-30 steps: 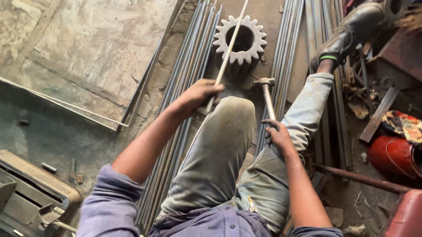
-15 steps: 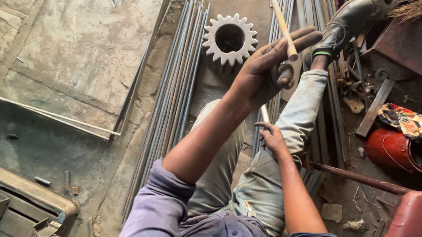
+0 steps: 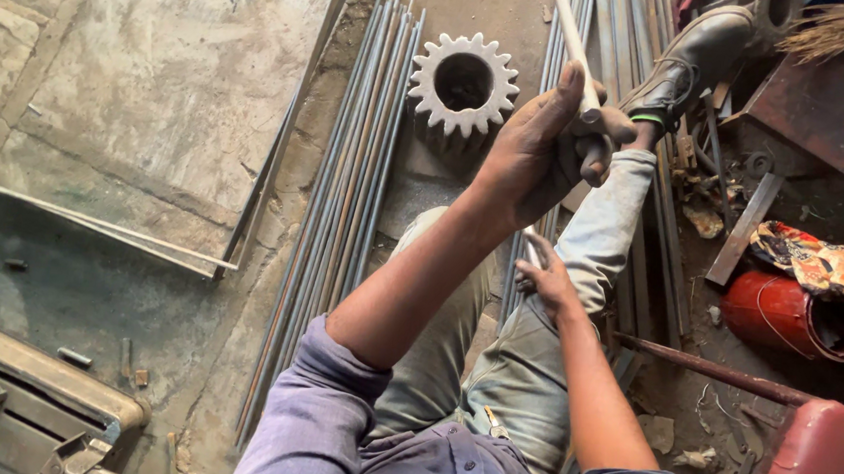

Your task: The person straightens metal rods by placing them into a large gear mold and striking them with a hammer.

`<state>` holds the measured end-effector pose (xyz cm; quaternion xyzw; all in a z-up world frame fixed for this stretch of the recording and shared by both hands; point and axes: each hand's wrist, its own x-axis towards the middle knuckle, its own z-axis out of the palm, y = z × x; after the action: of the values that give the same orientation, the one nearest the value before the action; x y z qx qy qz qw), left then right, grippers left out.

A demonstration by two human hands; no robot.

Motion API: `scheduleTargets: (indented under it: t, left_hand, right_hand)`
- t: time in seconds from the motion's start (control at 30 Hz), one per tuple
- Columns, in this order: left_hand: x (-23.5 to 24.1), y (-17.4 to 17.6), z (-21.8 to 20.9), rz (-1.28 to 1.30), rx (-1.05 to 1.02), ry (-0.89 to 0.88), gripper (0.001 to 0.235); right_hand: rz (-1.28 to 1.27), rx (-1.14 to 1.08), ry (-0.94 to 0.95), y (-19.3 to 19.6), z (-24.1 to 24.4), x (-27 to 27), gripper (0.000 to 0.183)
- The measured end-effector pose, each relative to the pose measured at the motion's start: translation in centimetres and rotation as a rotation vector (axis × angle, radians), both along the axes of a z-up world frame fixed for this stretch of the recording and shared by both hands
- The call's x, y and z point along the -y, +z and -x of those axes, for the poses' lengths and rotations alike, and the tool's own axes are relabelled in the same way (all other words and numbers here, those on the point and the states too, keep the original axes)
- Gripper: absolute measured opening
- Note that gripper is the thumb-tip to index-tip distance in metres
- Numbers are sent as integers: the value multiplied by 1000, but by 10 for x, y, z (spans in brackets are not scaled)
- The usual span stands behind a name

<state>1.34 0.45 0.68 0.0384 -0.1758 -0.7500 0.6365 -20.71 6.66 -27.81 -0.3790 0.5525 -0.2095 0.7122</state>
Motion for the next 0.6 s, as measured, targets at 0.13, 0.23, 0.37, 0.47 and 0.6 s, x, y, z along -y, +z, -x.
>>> scheduleTargets:
  t: [0.13, 0.23, 0.37, 0.47, 0.6]
  left_hand:
    - [-24, -28, -32, -240, 235, 70, 40]
    - [-61, -89, -77, -489, 257, 1, 27]
    - [-139, -201, -131, -741, 634, -101, 29]
    - [-166, -297, -148, -875, 988, -18, 33]
    - [-136, -394, -159, -653, 1338, 282, 43]
  right_hand:
    - [-174, 68, -190, -10, -6, 29, 60]
    - [-295, 139, -248, -43, -14, 33, 41]
    - [-388, -4, -251, -92, -22, 20, 33]
    - [-194, -69, -195, -99, -27, 4, 30]
    - [212, -241, -101, -77, -33, -13, 26]
